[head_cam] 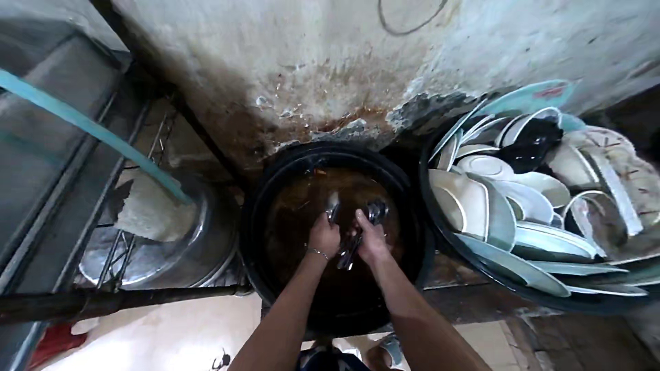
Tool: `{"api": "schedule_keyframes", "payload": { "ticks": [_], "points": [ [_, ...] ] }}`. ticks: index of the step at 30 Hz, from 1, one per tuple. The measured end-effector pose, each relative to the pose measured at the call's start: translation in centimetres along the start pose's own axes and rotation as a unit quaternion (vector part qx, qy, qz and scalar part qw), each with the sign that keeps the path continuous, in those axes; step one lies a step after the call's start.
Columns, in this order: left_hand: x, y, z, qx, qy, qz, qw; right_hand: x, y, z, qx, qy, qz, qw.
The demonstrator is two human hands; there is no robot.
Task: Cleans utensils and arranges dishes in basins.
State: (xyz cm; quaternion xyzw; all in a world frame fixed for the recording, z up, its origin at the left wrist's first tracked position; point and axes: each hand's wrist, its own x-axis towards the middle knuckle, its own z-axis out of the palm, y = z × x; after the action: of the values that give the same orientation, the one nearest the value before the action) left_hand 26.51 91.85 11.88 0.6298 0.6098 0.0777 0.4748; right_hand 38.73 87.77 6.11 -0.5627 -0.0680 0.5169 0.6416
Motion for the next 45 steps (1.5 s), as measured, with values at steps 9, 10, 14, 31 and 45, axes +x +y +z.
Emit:
{"api": "schedule_keyframes", "payload": {
  "ticks": [9, 10, 14, 31, 45],
  "points": [
    [0.3, -0.7, 2.9, -0.193, -0.055, 0.028, 0.979, -0.3, -0.5, 0.0, 0.0, -0.009, 0.008, 1.0],
    [0.5, -1.0, 2.7, -0.268, -0.066, 0.002, 0.961, 0.0, -0.4, -0.5, 0.021, -0.026, 0.004, 0.999],
    [0.2, -0.6, 1.1, -0.413, -0.053, -0.046, 0.908, 0.3, -0.9, -1.4, 0.041, -0.016, 0.018, 0.999],
    [4.4, -4.9, -1.2, -0.377, 0.24, -0.008, 0.894, -5.1, -1.4, -3.5, -0.076, -0.077, 0.027, 0.994],
    [0.5, -1.6, 2.1, -0.079, -0.07, 0.041, 0.994, -0.8, -3.5, -1.9, 0.077, -0.047, 0.082, 0.993]
  ]
}}
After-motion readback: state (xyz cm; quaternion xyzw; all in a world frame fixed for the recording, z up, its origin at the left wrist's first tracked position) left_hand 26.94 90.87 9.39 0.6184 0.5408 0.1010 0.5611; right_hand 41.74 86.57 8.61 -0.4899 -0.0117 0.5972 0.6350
